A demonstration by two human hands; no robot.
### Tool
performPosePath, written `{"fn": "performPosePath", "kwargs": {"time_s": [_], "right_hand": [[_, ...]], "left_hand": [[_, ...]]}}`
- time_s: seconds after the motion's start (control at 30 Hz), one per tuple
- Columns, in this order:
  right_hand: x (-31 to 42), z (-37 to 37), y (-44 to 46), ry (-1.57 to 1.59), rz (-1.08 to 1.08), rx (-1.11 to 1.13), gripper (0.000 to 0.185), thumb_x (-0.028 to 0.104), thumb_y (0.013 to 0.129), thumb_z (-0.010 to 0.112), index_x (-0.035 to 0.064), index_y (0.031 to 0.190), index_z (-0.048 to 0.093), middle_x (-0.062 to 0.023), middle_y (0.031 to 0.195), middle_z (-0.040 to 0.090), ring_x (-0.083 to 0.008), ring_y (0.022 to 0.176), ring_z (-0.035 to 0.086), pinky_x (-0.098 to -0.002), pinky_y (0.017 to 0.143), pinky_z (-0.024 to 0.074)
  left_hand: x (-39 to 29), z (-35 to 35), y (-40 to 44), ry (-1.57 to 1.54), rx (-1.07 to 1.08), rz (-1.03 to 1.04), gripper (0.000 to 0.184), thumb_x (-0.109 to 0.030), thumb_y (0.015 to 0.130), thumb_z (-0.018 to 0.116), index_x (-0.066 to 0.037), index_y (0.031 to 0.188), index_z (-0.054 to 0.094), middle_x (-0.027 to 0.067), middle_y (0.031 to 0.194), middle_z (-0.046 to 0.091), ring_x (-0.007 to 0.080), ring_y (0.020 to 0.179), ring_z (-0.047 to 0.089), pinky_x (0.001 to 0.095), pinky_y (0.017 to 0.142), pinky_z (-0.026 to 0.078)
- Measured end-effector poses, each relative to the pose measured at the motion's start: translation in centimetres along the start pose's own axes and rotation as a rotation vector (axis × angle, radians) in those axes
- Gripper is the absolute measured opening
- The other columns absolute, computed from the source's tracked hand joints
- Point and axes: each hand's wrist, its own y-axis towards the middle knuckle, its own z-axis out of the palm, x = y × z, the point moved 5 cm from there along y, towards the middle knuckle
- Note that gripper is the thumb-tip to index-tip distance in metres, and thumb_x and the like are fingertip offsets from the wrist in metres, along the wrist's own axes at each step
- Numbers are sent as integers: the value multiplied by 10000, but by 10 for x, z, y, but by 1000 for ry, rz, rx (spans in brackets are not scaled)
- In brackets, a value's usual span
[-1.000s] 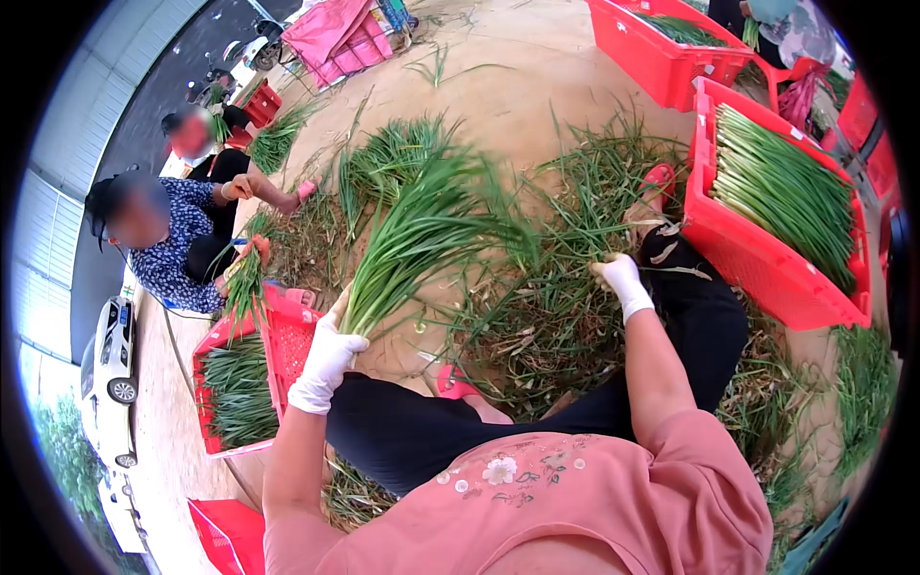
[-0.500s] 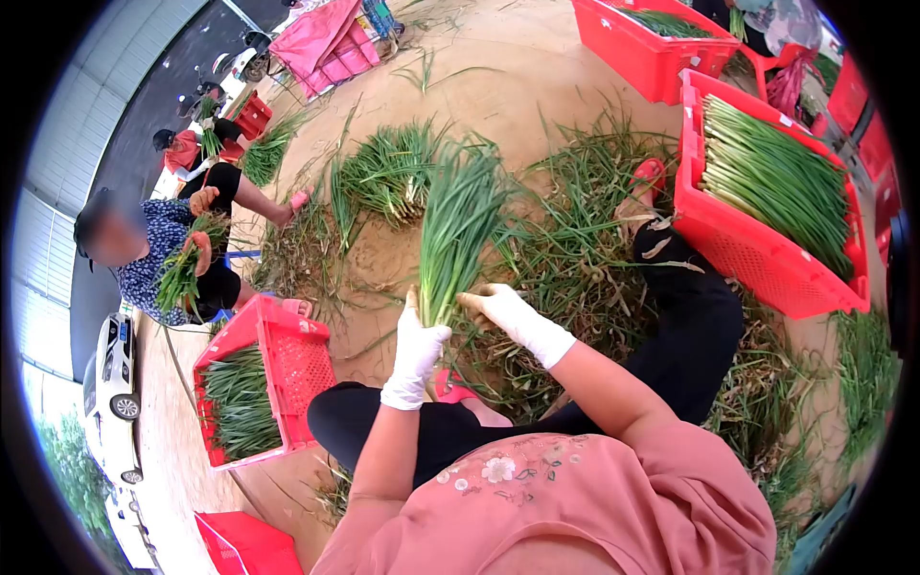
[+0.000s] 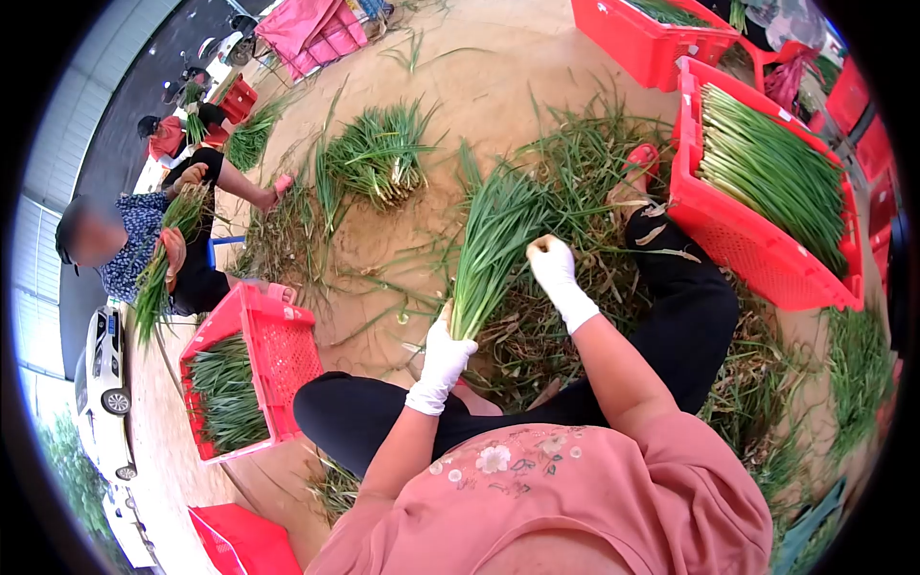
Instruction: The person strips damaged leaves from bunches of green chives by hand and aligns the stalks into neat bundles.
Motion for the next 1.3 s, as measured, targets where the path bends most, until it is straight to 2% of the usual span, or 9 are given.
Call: {"fn": "performPosePath", "kwargs": {"time_s": [0.1, 0.2, 0.27, 0.53, 0.63, 0.83, 1.13, 1.23, 1.3], "right_hand": [[-2, -21, 12, 189, -105, -16, 149, 119, 773, 614, -1, 860, 618, -125, 763, 621, -193, 649, 578, -284, 616, 464], [42, 0, -14, -151, -571, 122, 210, 219, 702, 704, 128, 884, 648, -37, 968, 611, -208, 980, 525, -359, 863, 392], [62, 15, -35, -267, -459, 379, 256, 258, 690, 703, 172, 925, 646, -31, 1076, 583, -226, 1094, 455, -403, 962, 294], [68, 31, -48, -16, -482, 593, 193, 111, 728, 660, 78, 911, 613, -83, 1016, 587, -276, 979, 530, -359, 894, 367], [82, 35, -57, -72, -776, 483, 262, 138, 717, 666, 104, 964, 584, -107, 1003, 576, -290, 964, 525, -370, 893, 393], [83, 31, -61, -299, -748, 502, 205, 200, 691, 681, 110, 870, 636, -73, 855, 604, -285, 903, 548, -374, 807, 427], [84, 32, -84, -83, -636, 730, 201, 150, 729, 605, 27, 883, 644, -120, 825, 613, -249, 786, 597, -321, 745, 469], [72, 26, -88, -56, -160, 1219, 255, 162, 722, 644, 6, 923, 654, -61, 837, 669, -106, 771, 588, -249, 731, 458], [68, 26, -106, -99, -216, 1444, 259, 189, 707, 655, 15, 898, 664, -53, 824, 667, -120, 759, 588, -262, 716, 459]], "left_hand": [[1, -2, 1, 13, -1, 16, 789, 128, 579, 531, 24, 1330, 308, 64, 1109, 551, 119, 928, 554, 205, 769, 435], [8, -2, 6, 39, 15, 48, 800, 133, 580, 530, 20, 1337, 299, 59, 1117, 547, 115, 926, 551, 205, 769, 435], [5, 2, 4, 26, 18, 13, 802, 126, 581, 530, 34, 1339, 284, 73, 1119, 542, 122, 918, 543, 207, 775, 432], [6, -5, 8, -13, 11, -31, 823, 126, 579, 533, 38, 1350, 257, 81, 1064, 566, 136, 854, 548, 211, 730, 441], [11, -4, 9, 30, -12, -28, 817, 119, 585, 532, 24, 1352, 268, 77, 1026, 570, 135, 825, 542, 210, 715, 441], [11, -7, 6, 11, -25, -136, 776, 110, 583, 547, -6, 1322, 339, 46, 882, 580, 114, 684, 521, 228, 534, 422], [13, -4, 13, -114, -20, -135, 600, 102, 580, 567, -4, 1164, 478, 36, 866, 577, 135, 706, 540, 257, 581, 451], [15, -8, 14, -184, -11, -157, 595, 112, 585, 564, -11, 1161, 481, 41, 870, 582, 140, 694, 548, 258, 573, 459], [14, -9, 17, -300, -27, -172, 578, 124, 594, 561, -15, 1150, 484, 53, 852, 588, 132, 651, 556, 243, 522, 460]]}}
